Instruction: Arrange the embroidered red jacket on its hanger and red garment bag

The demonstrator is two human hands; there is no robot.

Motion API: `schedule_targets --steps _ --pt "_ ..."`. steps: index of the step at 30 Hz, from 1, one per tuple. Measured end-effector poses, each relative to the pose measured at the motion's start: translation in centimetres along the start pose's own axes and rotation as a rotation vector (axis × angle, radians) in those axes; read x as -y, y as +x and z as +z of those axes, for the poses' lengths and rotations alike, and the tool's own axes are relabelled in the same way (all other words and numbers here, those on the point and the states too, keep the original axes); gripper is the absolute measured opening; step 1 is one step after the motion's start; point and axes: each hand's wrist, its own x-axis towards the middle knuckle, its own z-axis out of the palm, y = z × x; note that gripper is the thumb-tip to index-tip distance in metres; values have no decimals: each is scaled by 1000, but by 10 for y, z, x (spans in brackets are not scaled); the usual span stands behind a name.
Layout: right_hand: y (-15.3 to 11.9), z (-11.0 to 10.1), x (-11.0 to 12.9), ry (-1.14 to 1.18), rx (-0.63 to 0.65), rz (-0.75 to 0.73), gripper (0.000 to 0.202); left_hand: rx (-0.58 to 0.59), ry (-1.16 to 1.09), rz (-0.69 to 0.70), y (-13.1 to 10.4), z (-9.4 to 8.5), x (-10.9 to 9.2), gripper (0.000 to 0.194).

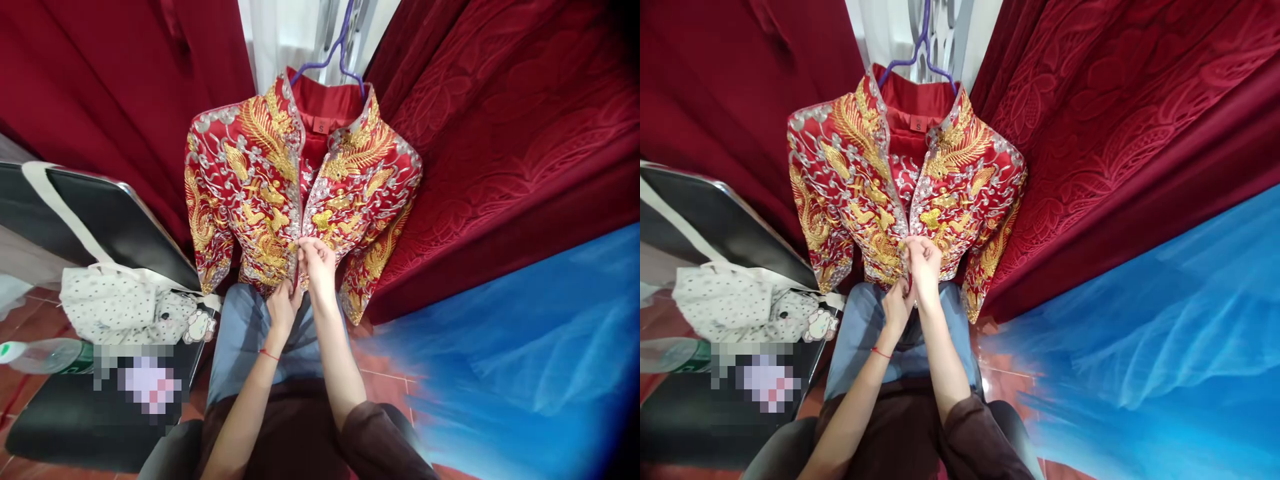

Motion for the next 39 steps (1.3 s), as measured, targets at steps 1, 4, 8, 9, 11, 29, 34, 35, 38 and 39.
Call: schedule_targets --steps 1,4,8,9,11,29,34,35,38,39 --pt "0 -1 3 -19 33 -10 19 -40 24 7 6 -4 -3 28" --pt "-4 -6 -1 -33 88 2 21 -164 70 48 38 -22 -20 27" --pt "-6 -10 -15 6 92 7 27 -135 140 126 83 -44 -45 6" --pt "-5 -10 -17 8 83 0 27 -95 152 145 90 -47 -49 7" --pt "-1 -11 -19 -4 66 -8 27 -28 157 168 96 -48 -52 9" --pt "5 -11 13 18 53 -51 20 18 144 178 77 -41 -59 19" --pt "13 7 44 -10 18 -170 19 -45 237 215 73 -37 -56 19" --pt "17 9 49 -12 28 -193 18 -48 257 217 73 -36 -55 20" --pt "30 14 62 -11 39 -224 16 -53 296 218 75 -36 -55 20" --pt "34 17 65 -10 34 -230 16 -55 299 221 76 -35 -55 20"
